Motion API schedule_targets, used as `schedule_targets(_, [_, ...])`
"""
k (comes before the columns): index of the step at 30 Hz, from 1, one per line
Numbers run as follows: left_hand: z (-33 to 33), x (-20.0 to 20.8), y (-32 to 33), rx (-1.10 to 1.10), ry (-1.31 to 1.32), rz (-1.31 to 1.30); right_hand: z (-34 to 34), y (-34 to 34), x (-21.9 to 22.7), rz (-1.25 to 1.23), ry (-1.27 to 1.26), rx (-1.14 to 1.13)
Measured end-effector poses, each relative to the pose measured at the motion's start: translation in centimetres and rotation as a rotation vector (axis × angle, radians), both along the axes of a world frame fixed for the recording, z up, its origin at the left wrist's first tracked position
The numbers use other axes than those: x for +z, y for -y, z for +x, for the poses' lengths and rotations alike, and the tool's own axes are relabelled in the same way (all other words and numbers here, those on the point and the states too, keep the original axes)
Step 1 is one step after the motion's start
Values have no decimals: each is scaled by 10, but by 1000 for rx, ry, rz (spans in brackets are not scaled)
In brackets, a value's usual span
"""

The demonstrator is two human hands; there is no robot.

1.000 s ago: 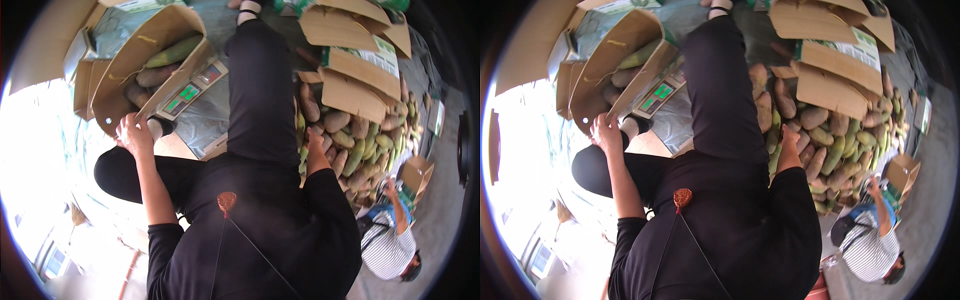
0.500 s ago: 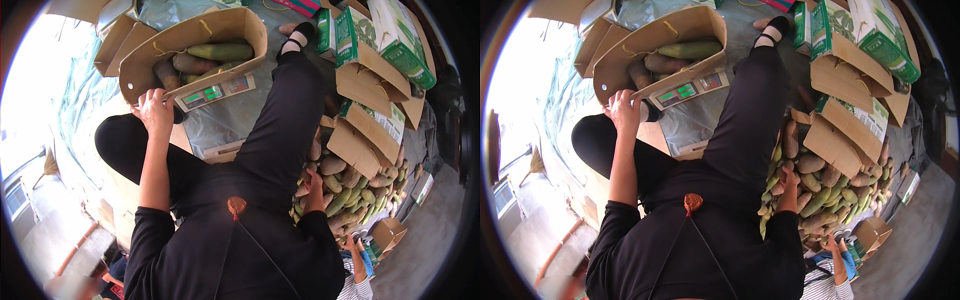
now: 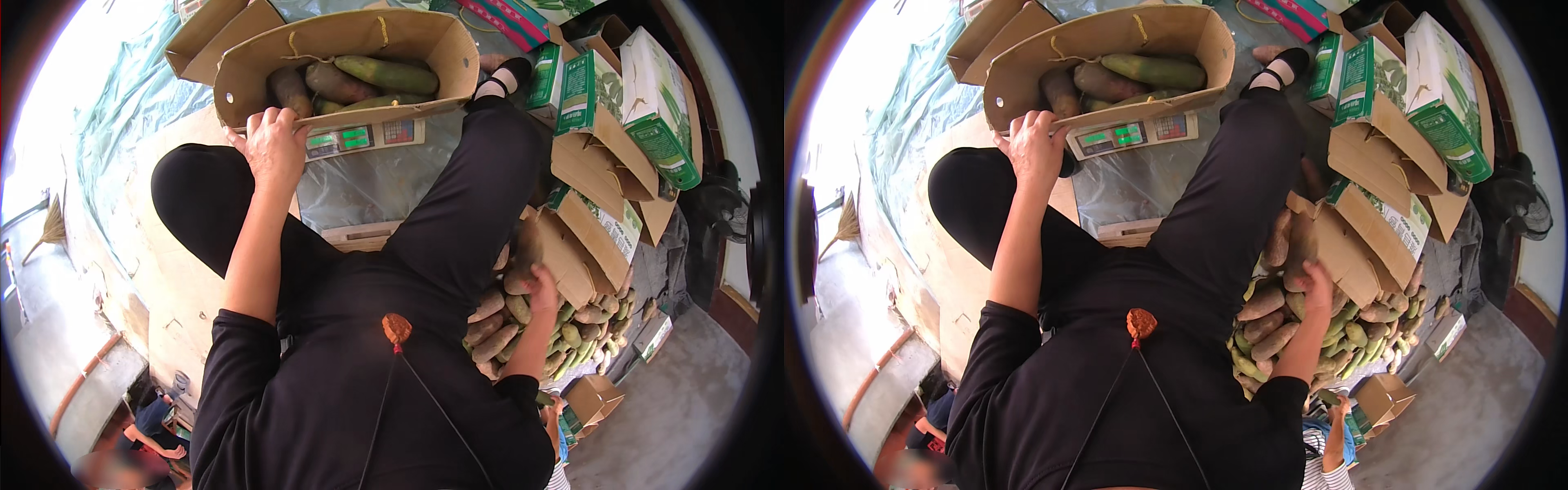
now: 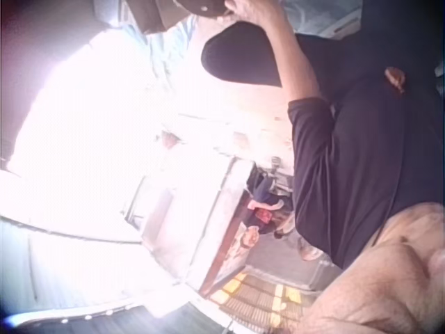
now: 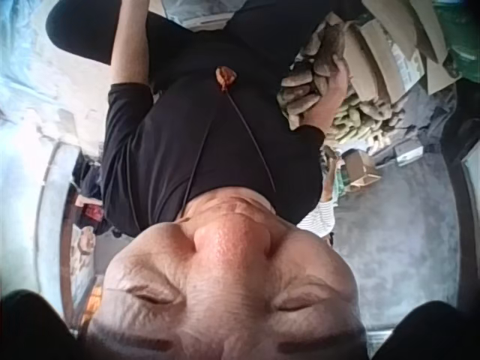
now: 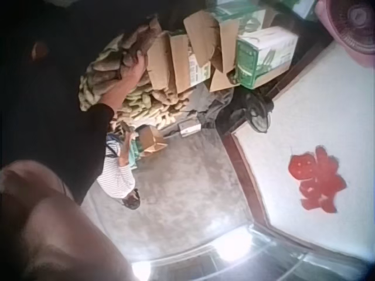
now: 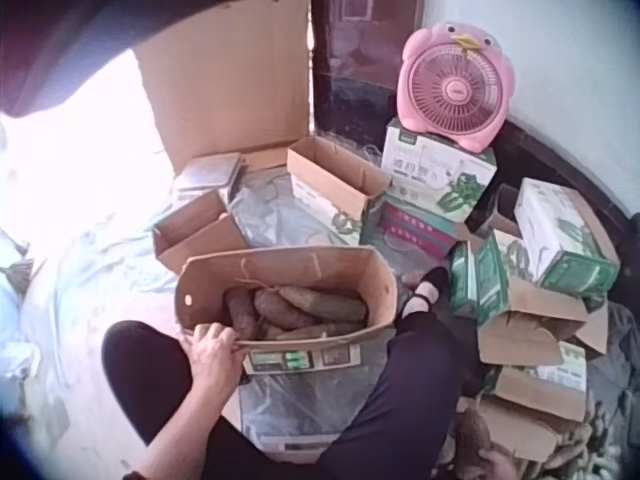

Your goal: Sorting, weighing, and packaging root vegetables into paper bags on an industrial floor.

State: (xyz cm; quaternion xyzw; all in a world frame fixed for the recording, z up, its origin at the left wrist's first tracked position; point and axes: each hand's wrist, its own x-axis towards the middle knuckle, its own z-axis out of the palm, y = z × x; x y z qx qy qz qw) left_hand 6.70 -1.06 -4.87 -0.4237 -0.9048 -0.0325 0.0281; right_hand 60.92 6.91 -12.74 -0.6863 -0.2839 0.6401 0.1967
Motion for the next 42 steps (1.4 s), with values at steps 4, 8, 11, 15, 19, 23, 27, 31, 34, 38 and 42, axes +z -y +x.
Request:
schedule_targets(4, [-2, -4, 4, -10, -23, 61, -75, -79, 74, 410, -15, 246])
schedule_targets(8, [-1, -4, 2, -21, -5, 47, -151, -144, 144, 631, -89, 533])
schedule_targets(11, [-1, -3, 3, -17, 5, 42, -224, -169, 174, 737, -177, 729])
schedule_targets(15, [-1, -1, 2, -8, 9, 31, -311, -172, 189, 754, -283, 955])
schedule_targets(19, [-2, -2, 2, -8, 5, 12, -343, -165, 164, 886, -188, 928])
schedule_targets(23, [-2, -2, 3, -2, -15, -32, -298, -160, 150, 868, -267, 673])
schedule_targets(27, [-4, -9, 3, -25, -71, -34, -201, -146, 104, 710, -35, 345])
schedule_targets(31, [-5, -8, 5, -40, -58, -42, -94, -103, 12, 495, 275, 266])
schedule_targets(34, [-12, 2, 16, -10, -110, -83, -51, -44, -79, 311, 354, 288])
schedule_targets(38, [20, -35, -22, -151, 20, 20, 153, 64, -214, -20, 778, 738])
schedule_targets(42, [-13, -2, 21, -35, -155, -75, -17, 97, -184, -392, 445, 272])
